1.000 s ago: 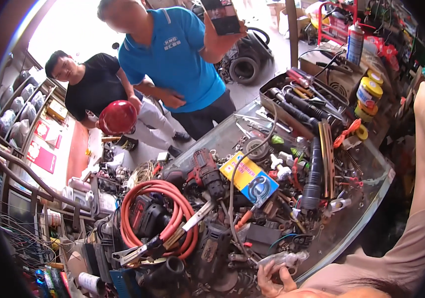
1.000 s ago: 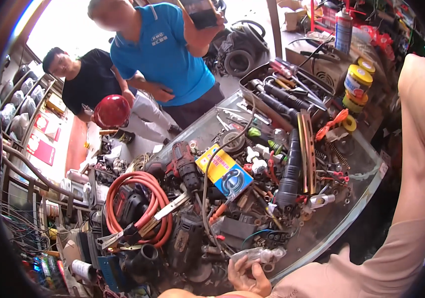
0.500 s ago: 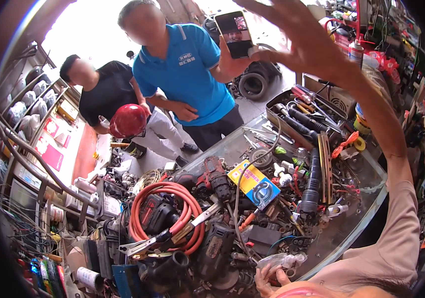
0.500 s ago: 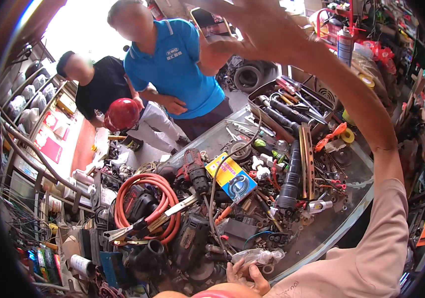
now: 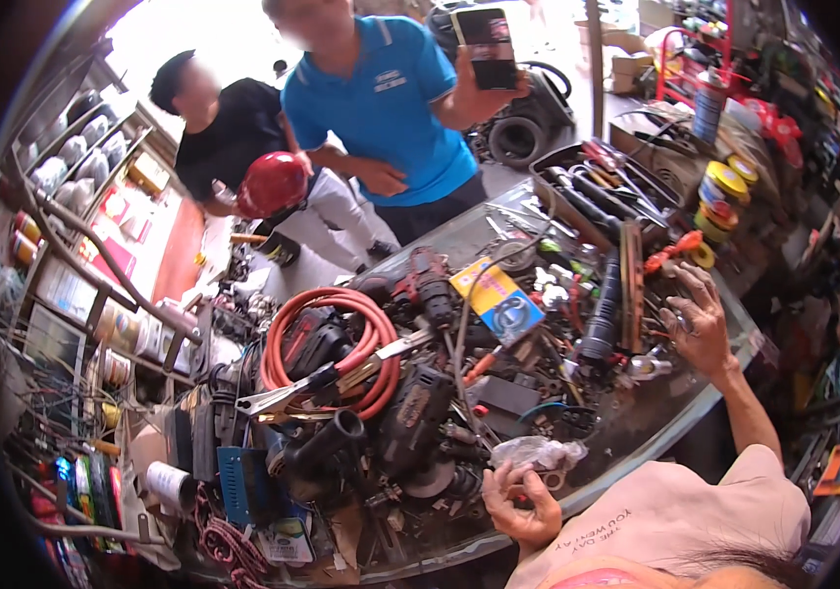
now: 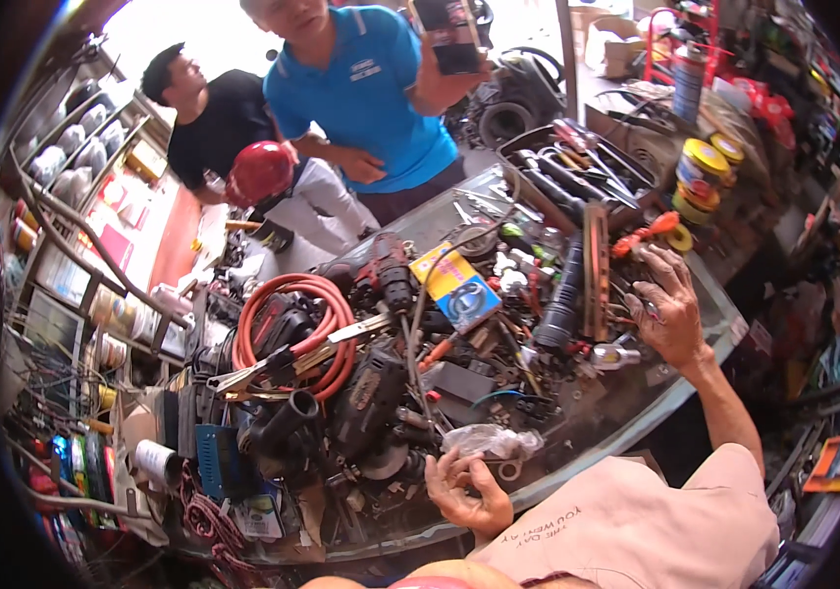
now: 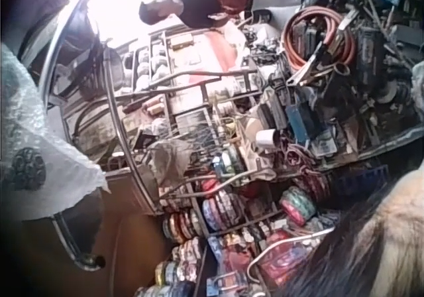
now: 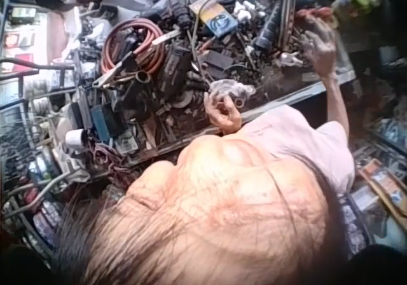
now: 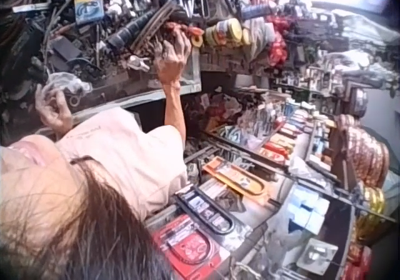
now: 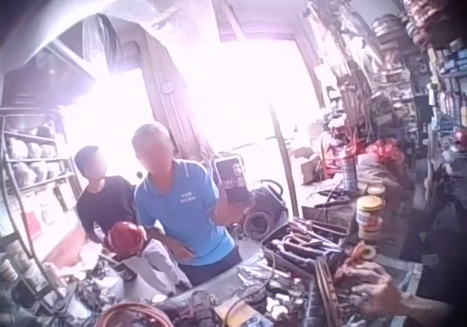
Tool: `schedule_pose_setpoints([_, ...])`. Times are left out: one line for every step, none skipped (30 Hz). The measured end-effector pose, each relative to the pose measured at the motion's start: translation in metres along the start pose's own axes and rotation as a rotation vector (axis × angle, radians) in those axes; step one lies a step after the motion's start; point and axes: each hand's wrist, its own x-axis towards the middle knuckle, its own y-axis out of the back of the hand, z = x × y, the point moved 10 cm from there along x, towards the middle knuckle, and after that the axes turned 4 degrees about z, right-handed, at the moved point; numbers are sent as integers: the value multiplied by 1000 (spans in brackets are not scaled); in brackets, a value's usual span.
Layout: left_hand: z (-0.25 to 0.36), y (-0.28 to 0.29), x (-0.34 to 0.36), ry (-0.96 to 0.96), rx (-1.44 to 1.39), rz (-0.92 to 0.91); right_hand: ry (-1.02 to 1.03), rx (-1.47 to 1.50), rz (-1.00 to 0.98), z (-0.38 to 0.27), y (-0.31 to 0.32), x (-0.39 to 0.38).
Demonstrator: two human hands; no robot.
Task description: Repairing and assembling small motorcycle components on a cluttered workbench.
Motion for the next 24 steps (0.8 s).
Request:
schedule_pose_setpoints([1,1,0,-40,14,17,-28,4,77,8,2,-15])
schedule_pose_setpoints([2,1,-2,-61,14,15,-61,1,126,13,3,-27])
schedule_pose_setpoints([5,-6,-2,-72,-29,-19,-96,-54,179,16,22,-36])
schedule_pose_setpoints([5,-7,-5,-63,-24,-45,-131,-45,219,19,19,-44])
schedule_pose_setpoints([4,-7,-7,-53,-18,-71,-165,-34,258,20,14,-50])
schedule_pose_setpoints([5,-6,-8,-67,-15,-82,-185,-29,295,17,14,-55])
schedule_pose_setpoints([9,-7,-8,-97,-18,-95,-173,-64,302,17,13,-59])
schedule_pose_setpoints([13,-9,-10,-131,-30,-109,-170,-74,341,16,20,-60])
schedule_pose_setpoints([15,-11,-11,-165,-38,-121,-167,-80,376,14,25,-60])
schedule_pose_setpoints([16,-12,-13,-177,-17,-130,-151,-110,377,12,27,-61])
schedule_pose_setpoints([19,-12,-14,-200,-24,-128,-144,-109,347,13,26,-61])
schedule_pose_setpoints([19,-12,-15,-210,-33,-129,-139,-102,336,13,24,-61])
schedule_pose_setpoints([20,-12,-16,-219,-42,-130,-134,-94,325,13,21,-60])
schedule_pose_setpoints([22,-12,-15,-223,-26,-134,-145,-84,319,14,20,-60])
schedule_pose_setpoints([24,-12,-16,-248,-5,-140,-135,-75,314,15,19,-60])
schedule_pose_setpoints([25,-11,-16,-256,4,-135,-136,-72,323,15,19,-59])
schedule_pose_setpoints([24,-11,-16,-264,14,-129,-136,-70,332,14,19,-59])
schedule_pose_setpoints([23,-12,-16,-277,33,-130,-134,-88,329,16,17,-60])
schedule_pose_setpoints([24,-12,-16,-273,32,-133,-135,-92,325,16,17,-60])
schedule_pose_setpoints([26,-12,-16,-284,25,-144,-140,-93,330,16,17,-60])
schedule_pose_setpoints([27,-13,-16,-296,18,-155,-145,-94,337,16,17,-61])
schedule_pose_setpoints([26,-13,-16,-313,-2,-159,-145,-102,343,18,16,-62])
schedule_pose_setpoints([26,-13,-16,-312,-6,-162,-146,-107,343,17,16,-62])
schedule_pose_setpoints([27,-14,-17,-330,6,-168,-150,-118,347,17,16,-61])
